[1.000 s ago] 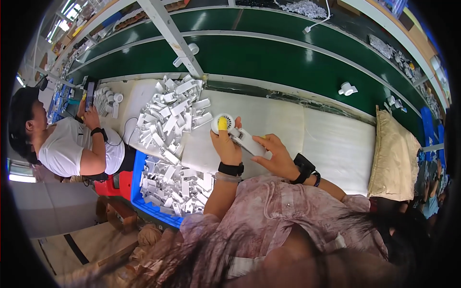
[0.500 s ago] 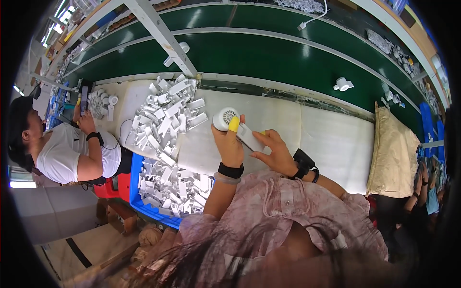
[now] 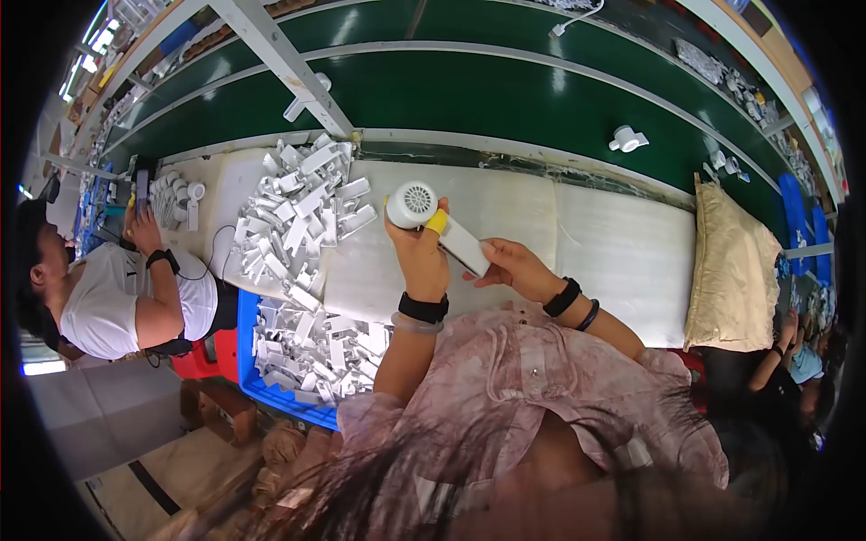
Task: The person picks up a fan motor and a white plastic handle, fits the motor into the handle, and snaps a white cover over the components. They then place the assembled fan onto the green conveyor belt and reach for the next set of parts.
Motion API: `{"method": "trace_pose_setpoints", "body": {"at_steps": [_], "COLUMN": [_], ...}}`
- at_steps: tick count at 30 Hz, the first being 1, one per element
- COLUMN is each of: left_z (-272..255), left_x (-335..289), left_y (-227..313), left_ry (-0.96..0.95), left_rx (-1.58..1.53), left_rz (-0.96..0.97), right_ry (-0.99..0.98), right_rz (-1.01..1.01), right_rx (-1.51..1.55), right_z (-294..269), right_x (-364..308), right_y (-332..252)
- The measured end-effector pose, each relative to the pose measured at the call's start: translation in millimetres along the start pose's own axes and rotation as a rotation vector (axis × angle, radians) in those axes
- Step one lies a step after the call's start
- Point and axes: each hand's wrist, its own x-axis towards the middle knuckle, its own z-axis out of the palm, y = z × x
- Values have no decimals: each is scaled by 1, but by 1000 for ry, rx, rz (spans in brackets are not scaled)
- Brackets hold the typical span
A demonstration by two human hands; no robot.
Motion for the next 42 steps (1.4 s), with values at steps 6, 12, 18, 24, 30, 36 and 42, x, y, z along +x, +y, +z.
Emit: {"method": "trace_pose_setpoints", "body": {"at_steps": [6, 12, 18, 24, 30, 36, 42], "left_z": [-3, -9, -8, -8, 1, 8, 6], "left_x": [1, 8, 22, 66, 201, 355, 410], "left_y": [-7, -18, -31, -60, -117, -151, -177], "left_ry": [-1, 77, 83, -34, -212, -319, -251], "left_rx": [6, 9, 24, 136, 505, 1212, 1686], "left_rz": [6, -34, -127, -301, -336, 99, 99], "right_ry": [-63, 108, 107, 165, 314, 586, 1098], "right_rz": [8, -6, 42, 71, 74, -61, -371], "right_rx": [61, -68, 18, 29, -65, -114, -1169], "right_z": [-7, -2, -8, -46, -104, -153, -240], "right_x": [0, 0, -3, -8, -38, -59, -48], "right_y": [5, 6, 8, 19, 27, -17, -103]}}
